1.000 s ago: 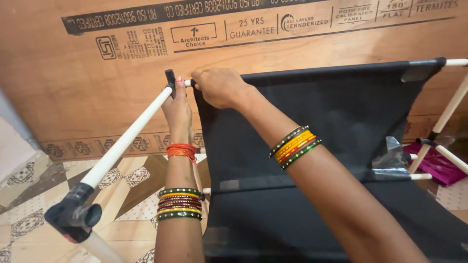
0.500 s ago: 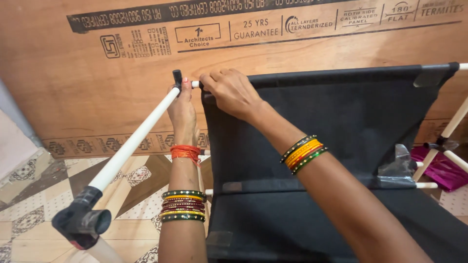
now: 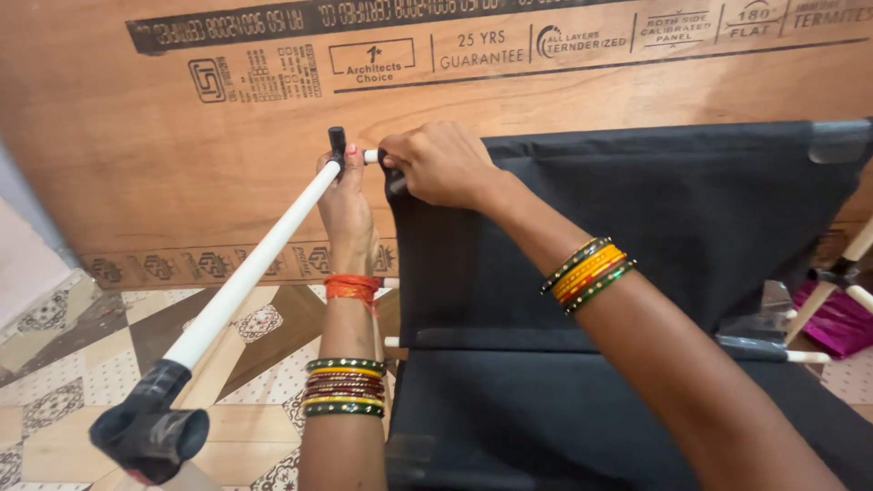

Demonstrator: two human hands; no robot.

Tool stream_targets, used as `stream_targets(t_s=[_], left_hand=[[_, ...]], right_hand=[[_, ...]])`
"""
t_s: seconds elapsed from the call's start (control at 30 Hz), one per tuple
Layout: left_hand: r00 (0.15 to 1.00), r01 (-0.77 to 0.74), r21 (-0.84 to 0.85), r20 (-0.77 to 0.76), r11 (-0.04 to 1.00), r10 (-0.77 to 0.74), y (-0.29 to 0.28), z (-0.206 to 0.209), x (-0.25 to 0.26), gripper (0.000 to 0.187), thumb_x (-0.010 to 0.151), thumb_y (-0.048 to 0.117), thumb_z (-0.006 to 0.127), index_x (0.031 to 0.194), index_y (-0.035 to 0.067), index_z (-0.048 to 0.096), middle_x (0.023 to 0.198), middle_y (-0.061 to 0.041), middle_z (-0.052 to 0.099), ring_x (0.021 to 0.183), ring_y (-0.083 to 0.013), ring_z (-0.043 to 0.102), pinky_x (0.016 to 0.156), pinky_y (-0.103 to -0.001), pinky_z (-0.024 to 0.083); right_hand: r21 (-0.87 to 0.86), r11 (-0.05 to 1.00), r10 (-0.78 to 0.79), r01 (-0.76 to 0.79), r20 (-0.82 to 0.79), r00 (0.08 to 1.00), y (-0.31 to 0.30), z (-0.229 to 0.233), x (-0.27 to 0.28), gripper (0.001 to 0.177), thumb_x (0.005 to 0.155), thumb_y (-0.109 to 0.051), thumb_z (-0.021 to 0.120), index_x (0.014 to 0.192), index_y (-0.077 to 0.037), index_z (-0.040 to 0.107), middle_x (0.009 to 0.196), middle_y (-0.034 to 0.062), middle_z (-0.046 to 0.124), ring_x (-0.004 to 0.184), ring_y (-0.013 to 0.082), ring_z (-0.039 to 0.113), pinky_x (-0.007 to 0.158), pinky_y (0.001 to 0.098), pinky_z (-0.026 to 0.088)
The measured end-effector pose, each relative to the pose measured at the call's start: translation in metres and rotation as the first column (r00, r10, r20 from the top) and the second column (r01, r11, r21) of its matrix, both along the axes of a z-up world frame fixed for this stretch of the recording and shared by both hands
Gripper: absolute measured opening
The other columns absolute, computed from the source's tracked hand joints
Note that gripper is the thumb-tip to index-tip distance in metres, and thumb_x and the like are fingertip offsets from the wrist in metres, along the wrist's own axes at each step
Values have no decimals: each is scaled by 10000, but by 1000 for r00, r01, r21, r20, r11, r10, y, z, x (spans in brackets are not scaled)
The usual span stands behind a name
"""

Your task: The person disassembles a three-tier black fabric shoe rack by hand. They remove the fabric shelves from the white PVC frame, then detach the frame sections at the joints and lay the pieces on the floor.

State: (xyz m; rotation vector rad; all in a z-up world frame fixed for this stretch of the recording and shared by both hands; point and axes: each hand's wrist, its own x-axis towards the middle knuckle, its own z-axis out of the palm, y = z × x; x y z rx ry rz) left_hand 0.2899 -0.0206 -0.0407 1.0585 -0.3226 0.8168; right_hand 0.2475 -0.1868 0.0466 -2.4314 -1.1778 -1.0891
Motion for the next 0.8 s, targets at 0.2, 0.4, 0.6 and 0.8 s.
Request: stream_targets(t_s=[0.2, 0.4, 0.6, 0.8], left_hand=[[999, -53, -109, -8, 993, 52, 19, 5, -4, 317, 1014, 328, 679, 1058, 22, 609, 964, -12, 604, 918, -117, 519, 844, -307, 442], [999, -18, -75, -36, 997, 15, -11, 6, -8, 269, 981, 290, 687, 1037, 32, 637, 978, -26, 646, 935, -113, 575, 852, -288, 467], [962, -272, -70, -40, 960, 270, -28, 12, -41, 350, 938, 309, 712, 993, 14, 532, 940, -63, 650, 899, -153, 609, 827, -315, 508], [210, -915, 318, -153, 249, 966, -57, -19, -47, 499, 970, 382, 810, 1026, 7, 487, 1004, -149, 536, 952, -275, 529, 831, -457, 435]], right_hand=[[-56, 995, 97, -83, 348, 932, -21, -24, 0, 129, 899, -111, 675, 1026, -96, 658, 774, 96, 644, 717, 321, 668, 564, 461, 489], [-88, 991, 117, -96, 292, 949, -13, -42, 6, 135, 923, -153, 665, 1040, -90, 643, 822, 89, 652, 788, 309, 683, 627, 441, 510], [-99, 995, 45, -19, 263, 964, -5, -57, -8, 170, 915, -211, 639, 1055, -115, 654, 866, 68, 677, 828, 274, 689, 708, 420, 516], [-99, 995, 19, 5, 247, 969, 2, -67, -23, 235, 941, -255, 623, 1136, -125, 641, 923, 69, 659, 834, 259, 685, 708, 407, 507]])
